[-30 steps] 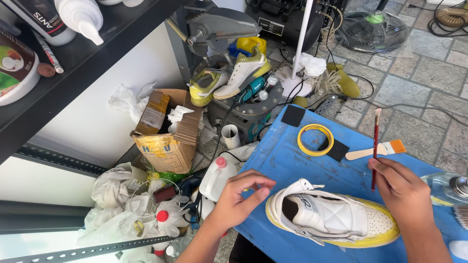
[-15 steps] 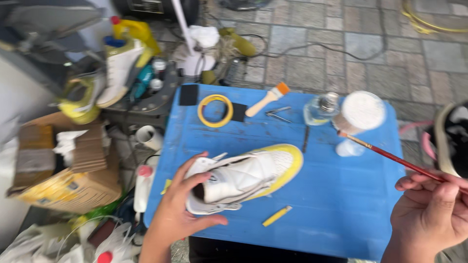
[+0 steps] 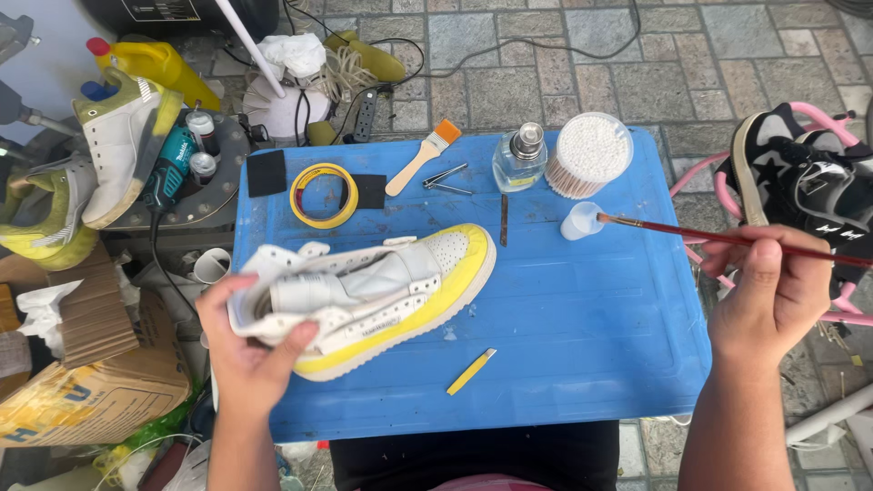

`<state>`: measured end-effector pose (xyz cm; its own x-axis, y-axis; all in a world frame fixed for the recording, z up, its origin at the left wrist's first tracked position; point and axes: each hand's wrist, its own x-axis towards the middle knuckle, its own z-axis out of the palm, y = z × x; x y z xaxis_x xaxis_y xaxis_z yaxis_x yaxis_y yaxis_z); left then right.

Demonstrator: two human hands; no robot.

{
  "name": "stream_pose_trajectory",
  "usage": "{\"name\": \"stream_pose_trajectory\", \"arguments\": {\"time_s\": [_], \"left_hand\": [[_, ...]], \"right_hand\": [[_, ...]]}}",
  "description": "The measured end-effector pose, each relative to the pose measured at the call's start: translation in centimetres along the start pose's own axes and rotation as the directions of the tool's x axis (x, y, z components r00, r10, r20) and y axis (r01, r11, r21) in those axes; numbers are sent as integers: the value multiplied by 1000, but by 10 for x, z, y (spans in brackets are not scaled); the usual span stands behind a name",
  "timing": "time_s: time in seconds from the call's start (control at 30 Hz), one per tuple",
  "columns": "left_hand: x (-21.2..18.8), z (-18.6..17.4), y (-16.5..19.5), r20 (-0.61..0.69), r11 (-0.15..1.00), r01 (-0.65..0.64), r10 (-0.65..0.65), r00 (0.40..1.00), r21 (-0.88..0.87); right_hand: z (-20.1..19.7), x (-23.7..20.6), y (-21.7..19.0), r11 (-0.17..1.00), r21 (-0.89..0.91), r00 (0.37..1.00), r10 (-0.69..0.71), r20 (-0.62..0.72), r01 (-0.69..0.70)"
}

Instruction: The person paints the midsole of a white high-top sneaker yellow using a small brush. They repeatedly dip the brush into a small cup of paint and apply it to the shoe's sole, rotating the shoe to cover different sections. The person then sets the shoe down and picks up the matching pair to begin painting it as well.

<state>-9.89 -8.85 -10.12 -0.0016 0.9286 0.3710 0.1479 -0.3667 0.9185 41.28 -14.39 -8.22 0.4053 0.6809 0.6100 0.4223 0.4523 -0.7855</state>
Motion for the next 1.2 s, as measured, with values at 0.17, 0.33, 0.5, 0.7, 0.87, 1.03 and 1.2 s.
{"name": "stream_pose_trajectory", "arguments": {"time_s": [0.17,0.33,0.5,0.7,0.87,1.03,1.2], "left_hand": [[30,2,-2,-17,996,16,-18,1000,-92],[36,11,2,-52,987,17,-26,998,-158],[35,18,9,-100,982,-188,190,977,37],[31,21,11,-105,946,-273,294,950,177],[30,21,10,-106,914,-243,291,951,325],[32,22,13,-119,961,-174,202,972,213],[36,31,29,-159,947,-140,192,968,289]], "right_hand": [[12,14,-18,988,-146,998,-35,58,43],[17,22,-26,963,-257,996,-59,69,75],[23,20,-26,964,-254,994,-58,94,81],[37,26,-30,939,-329,986,-48,157,98],[59,33,-27,868,-470,961,-33,273,163],[68,25,-16,896,-427,968,-14,251,124],[64,15,5,963,-257,992,103,66,-83]]}}
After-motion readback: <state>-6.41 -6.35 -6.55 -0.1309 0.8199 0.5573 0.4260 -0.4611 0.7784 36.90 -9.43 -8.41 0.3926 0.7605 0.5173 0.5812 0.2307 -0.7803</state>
